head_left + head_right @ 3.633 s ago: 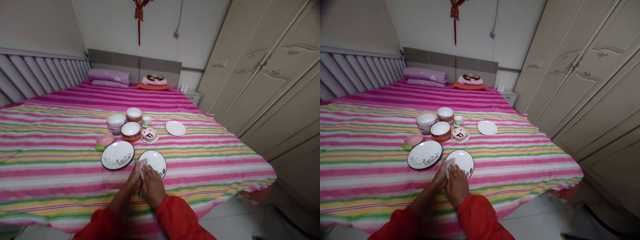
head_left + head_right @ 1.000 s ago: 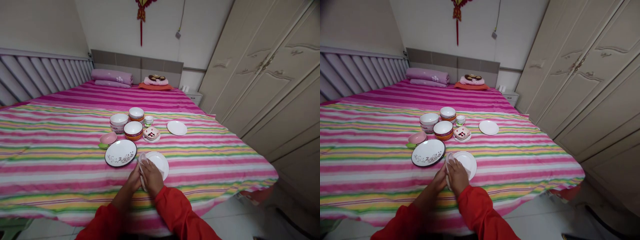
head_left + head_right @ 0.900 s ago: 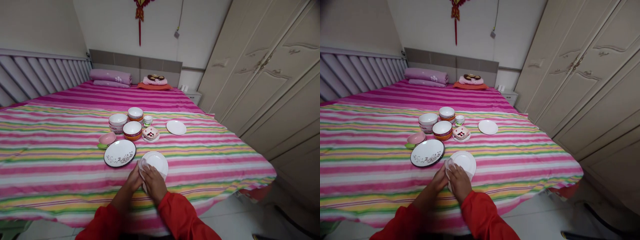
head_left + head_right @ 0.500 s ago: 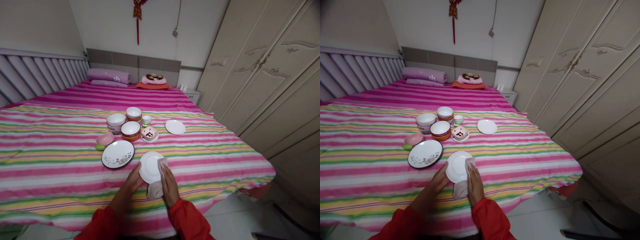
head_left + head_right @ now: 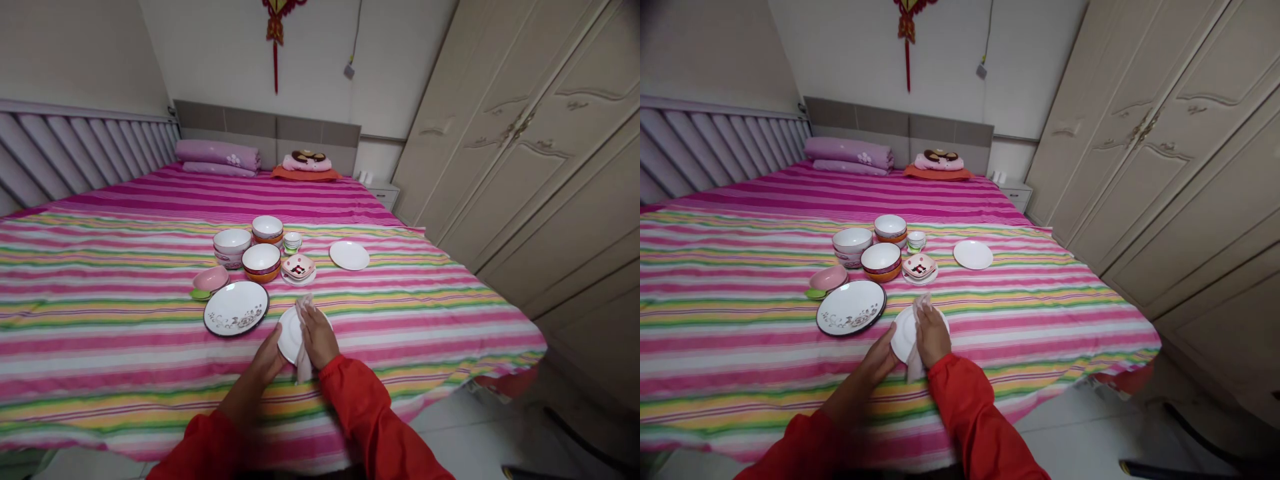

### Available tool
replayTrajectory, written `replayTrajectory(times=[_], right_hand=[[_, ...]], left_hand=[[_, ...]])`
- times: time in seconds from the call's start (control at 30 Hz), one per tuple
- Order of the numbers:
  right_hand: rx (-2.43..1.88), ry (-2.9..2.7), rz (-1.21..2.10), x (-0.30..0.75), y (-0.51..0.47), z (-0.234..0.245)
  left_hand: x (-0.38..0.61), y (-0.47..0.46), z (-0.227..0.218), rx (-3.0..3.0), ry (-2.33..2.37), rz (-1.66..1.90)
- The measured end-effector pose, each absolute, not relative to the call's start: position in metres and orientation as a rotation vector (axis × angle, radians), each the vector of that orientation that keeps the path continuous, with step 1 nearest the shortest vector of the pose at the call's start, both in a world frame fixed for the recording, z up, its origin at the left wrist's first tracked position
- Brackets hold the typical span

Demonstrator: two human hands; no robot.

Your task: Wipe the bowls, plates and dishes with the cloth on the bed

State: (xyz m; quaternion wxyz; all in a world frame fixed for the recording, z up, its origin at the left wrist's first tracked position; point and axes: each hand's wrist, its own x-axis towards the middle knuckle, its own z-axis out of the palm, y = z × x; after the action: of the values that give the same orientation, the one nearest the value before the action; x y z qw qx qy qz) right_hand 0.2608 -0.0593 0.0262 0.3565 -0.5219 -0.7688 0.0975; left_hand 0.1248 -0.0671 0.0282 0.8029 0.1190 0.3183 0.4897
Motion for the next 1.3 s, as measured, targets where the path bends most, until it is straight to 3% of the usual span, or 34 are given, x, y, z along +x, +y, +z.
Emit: replayTrajectory(times=[0.33,0.7,1.07,1.3], right_hand=[[-1.179,-2.061,0.211,0.278,-0.118,0.014],[-1.320,-2.015,0.221,0.259,-0.064,0.025],[-1.253,-2.087,0.141,0.283,-0.123,0.011],[-1.313,-1.964,0.097,0.286,-0.083,0.010]], left_hand=[[0.121,-0.065,0.018,0.288,0.656,0.984],[0.124,-0.062,0.019,0.246,0.632,1.036],[0.122,-0.063,0.014,0.245,0.555,0.966],[0.124,-0.060,0.014,0.198,0.591,1.005]])
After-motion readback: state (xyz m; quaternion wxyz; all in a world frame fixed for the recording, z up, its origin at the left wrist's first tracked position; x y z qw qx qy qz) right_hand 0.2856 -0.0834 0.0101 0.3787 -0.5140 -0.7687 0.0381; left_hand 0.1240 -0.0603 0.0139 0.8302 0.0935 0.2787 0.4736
